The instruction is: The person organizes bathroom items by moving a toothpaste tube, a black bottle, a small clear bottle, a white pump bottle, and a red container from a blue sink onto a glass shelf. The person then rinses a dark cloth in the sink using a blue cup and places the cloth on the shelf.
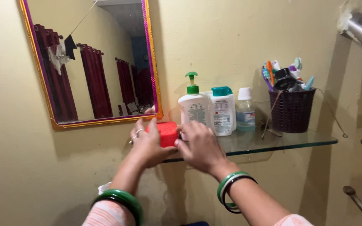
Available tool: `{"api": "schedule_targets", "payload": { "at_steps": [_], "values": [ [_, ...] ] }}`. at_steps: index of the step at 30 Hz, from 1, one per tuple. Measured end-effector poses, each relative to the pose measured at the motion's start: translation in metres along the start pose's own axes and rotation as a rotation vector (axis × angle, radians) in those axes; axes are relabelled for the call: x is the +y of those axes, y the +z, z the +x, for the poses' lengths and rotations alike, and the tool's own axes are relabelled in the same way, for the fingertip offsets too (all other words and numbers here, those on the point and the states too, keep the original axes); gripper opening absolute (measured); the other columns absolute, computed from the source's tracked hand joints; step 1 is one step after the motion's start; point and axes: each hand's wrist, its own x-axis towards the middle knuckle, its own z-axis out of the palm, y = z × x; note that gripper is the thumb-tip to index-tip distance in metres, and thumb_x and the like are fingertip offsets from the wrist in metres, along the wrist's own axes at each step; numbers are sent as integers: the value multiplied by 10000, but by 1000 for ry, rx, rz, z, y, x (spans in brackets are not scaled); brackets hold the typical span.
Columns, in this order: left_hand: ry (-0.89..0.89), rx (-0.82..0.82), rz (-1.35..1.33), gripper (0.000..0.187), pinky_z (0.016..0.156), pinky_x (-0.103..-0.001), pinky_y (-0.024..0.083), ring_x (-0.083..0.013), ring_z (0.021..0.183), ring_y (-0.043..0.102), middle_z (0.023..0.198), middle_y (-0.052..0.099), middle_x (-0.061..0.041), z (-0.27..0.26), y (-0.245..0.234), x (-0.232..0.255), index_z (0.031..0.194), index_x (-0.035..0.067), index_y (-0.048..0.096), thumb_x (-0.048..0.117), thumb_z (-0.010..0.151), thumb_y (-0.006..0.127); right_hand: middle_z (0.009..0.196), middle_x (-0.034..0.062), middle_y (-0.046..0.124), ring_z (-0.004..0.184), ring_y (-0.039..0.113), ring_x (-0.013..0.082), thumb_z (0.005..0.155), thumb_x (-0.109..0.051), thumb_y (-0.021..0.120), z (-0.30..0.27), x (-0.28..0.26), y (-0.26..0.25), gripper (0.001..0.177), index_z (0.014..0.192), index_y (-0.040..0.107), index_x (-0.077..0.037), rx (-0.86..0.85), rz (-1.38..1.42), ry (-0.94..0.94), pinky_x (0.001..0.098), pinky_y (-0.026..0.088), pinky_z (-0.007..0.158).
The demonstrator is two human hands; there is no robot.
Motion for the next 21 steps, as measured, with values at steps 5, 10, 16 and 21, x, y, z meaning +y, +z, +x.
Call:
{"api": "schedule_targets", "payload": {
  "at_steps": [5,10,16,21],
  "values": [
    [63,39,46,1106,1135,-708,161,-438,1501,-98,1692,-67,-205,-22,7,32,1615,141,158,366,758,820,1426,115,507,1382,369,275,968,-463,537,-38,17,-15,548,1323,625,-55,74,-302,-282,660,133,1099],
    [175,309,88,845,1086,-765,158,-480,1502,24,1622,99,-243,-32,29,51,1537,76,308,140,774,665,1558,74,442,1470,308,247,948,-524,518,-58,38,-52,524,1166,674,-73,43,-489,-333,709,30,1149],
    [112,295,72,840,1108,-745,128,-469,1496,35,1602,114,-236,-55,24,75,1511,70,333,126,745,674,1310,121,615,1321,464,265,893,-456,637,-62,25,-111,425,743,752,-75,-87,-594,-247,661,112,1151],
    [111,401,7,881,1083,-657,231,-461,1444,176,1566,217,-231,-95,11,77,1462,109,416,126,649,755,974,85,633,1051,565,288,861,-282,684,-81,7,-127,228,772,710,-74,-1,-379,-143,481,408,949]
  ]
}}
